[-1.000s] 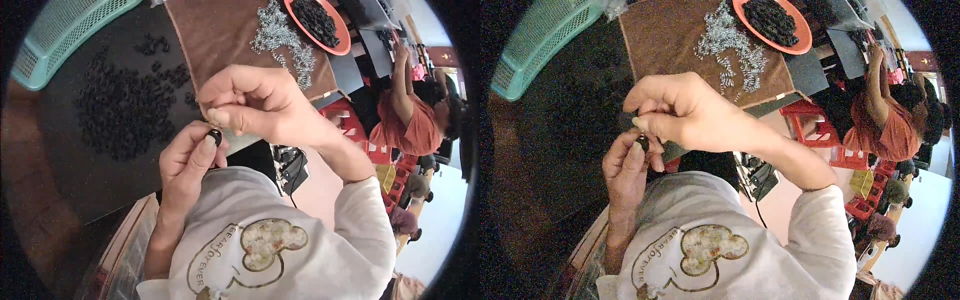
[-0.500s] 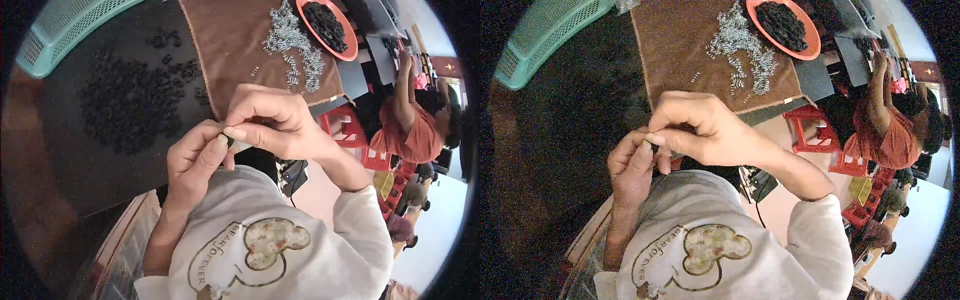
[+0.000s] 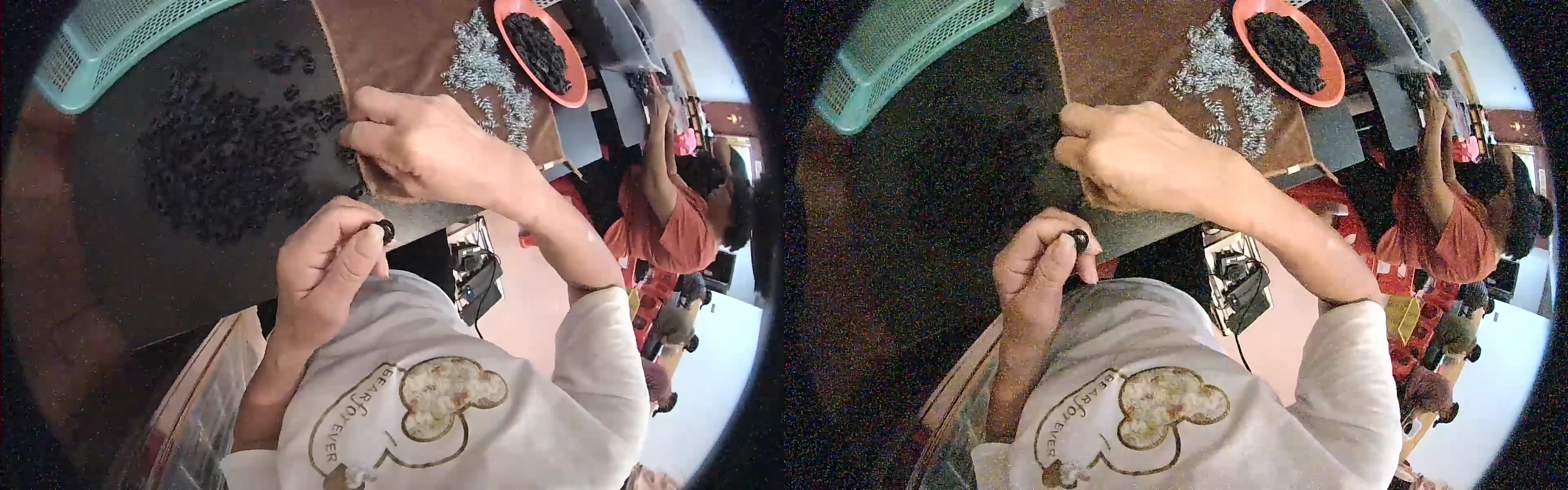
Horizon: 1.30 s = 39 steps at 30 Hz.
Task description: The person is assembling small black components with silver metal jump rings.
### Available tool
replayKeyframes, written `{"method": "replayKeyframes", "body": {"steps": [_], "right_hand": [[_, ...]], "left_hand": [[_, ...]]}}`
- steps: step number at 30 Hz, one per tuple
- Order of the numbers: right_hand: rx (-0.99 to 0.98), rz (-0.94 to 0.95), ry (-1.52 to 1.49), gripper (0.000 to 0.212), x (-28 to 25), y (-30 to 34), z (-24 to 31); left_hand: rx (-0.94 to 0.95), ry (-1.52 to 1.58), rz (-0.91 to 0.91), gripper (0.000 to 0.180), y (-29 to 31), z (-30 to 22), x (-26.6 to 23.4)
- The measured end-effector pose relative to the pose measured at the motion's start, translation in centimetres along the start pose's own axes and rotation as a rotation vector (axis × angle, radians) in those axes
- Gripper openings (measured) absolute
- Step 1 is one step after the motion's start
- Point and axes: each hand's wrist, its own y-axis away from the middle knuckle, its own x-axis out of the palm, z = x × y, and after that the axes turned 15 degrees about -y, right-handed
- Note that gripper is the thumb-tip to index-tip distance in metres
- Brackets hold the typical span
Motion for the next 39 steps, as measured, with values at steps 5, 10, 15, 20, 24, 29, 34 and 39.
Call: {"method": "replayKeyframes", "body": {"steps": [5,10,15,20,24,29,34,39], "right_hand": [[-0.078,0.122,0.122,0.016,0.0,-2.2,-0.7],[-0.070,0.162,0.174,0.017,0.1,-3.3,-0.3],[-0.072,0.134,0.183,0.017,0.6,-3.2,-0.7],[-0.086,0.143,0.204,0.018,0.9,-3.4,-0.8],[-0.103,0.131,0.231,0.015,-0.1,-3.2,-0.3],[-0.154,0.187,0.307,0.014,-1.3,-2.0,3.2],[-0.106,0.227,0.093,0.015,-1.6,-1.4,4.3],[-0.105,0.225,0.040,0.014,-2.2,-0.9,4.0]], "left_hand": [[-0.039,0.019,-0.031,0.015,0.1,0.5,-0.6],[-0.022,0.019,-0.028,0.015,-0.1,0.9,-1.1],[-0.041,0.063,-0.023,0.015,-0.2,0.5,-1.3],[-0.019,0.084,-0.018,0.015,-0.4,0.9,-1.4],[-0.020,0.113,-0.037,0.015,-0.3,1.2,-1.3],[-0.049,0.235,-0.150,0.017,0.3,1.0,-0.8],[-0.133,0.284,-0.196,0.022,0.5,0.6,-0.7],[-0.132,0.262,-0.188,0.022,0.3,0.9,-0.7]]}}
